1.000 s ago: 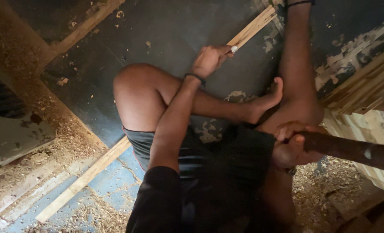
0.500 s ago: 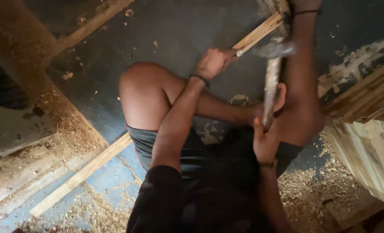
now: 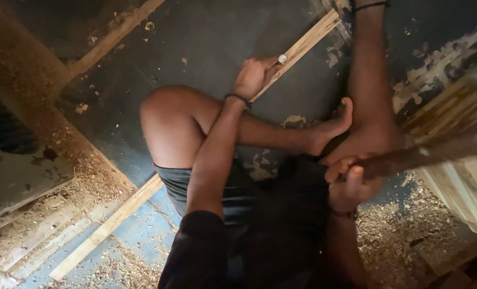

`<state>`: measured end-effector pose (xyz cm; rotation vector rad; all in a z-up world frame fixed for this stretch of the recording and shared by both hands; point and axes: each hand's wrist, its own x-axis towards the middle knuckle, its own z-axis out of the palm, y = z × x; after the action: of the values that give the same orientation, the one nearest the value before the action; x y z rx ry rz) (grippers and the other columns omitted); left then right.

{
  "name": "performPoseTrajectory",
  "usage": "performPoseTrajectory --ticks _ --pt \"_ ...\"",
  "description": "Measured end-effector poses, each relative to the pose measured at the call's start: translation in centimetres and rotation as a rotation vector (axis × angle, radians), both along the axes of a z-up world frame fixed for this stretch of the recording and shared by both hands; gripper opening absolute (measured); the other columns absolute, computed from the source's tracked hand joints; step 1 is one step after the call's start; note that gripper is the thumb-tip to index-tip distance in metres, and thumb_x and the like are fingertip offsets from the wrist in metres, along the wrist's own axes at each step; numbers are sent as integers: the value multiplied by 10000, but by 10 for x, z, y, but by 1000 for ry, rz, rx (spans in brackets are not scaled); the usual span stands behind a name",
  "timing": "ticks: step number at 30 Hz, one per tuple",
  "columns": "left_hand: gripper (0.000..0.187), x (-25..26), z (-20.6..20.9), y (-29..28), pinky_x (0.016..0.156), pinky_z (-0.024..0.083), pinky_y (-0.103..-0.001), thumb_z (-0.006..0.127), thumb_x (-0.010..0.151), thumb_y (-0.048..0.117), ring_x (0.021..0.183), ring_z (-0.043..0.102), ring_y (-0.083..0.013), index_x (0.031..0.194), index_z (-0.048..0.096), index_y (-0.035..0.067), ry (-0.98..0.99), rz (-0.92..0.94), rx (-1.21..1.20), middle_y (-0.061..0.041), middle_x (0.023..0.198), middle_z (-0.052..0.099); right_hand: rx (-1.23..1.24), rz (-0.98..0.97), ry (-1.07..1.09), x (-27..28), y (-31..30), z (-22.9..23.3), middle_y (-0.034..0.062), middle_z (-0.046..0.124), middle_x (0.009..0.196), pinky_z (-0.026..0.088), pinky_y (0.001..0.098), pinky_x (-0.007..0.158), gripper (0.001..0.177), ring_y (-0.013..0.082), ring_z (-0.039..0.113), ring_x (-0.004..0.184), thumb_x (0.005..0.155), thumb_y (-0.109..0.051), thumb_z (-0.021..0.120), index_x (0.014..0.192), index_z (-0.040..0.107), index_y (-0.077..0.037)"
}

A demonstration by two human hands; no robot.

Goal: The person sits on the floor and repeatedly hammers a nail into a small wooden block. They hold the nail with their left hand and strike it with a hammer in their right hand, continuing the action until the nail is driven into the wood.

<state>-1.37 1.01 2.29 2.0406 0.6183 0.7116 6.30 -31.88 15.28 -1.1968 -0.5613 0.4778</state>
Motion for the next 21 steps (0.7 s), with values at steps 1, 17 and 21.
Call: performPoseTrajectory --ticks 1,17,21 --pt "232 1 0 0 759 585 -450 678 951 182 908 716 -385 1164 744 116 10 -2 -18 -196 998 728 105 28 24 6 5 3 112 599 794 479 302 518 241 174 568 584 1080 -220 592 1225 527 -39" --pt "220 7 -17 0 707 564 -453 724 946 229 809 707 -391 1116 757 93 73 -48 175 -209 923 727 -1024 101 -916 13 28 -37 192 671 975 502 448 724 414 380 677 836 1065 -369 674 1263 634 -7" --pt "224 4 -10 -4 720 568 -431 689 980 215 827 725 -372 1161 740 94 29 -20 -52 -209 941 719 -856 92 -589 1 24 -32 131 603 864 500 394 699 413 244 594 757 1064 -342 659 1257 575 13"
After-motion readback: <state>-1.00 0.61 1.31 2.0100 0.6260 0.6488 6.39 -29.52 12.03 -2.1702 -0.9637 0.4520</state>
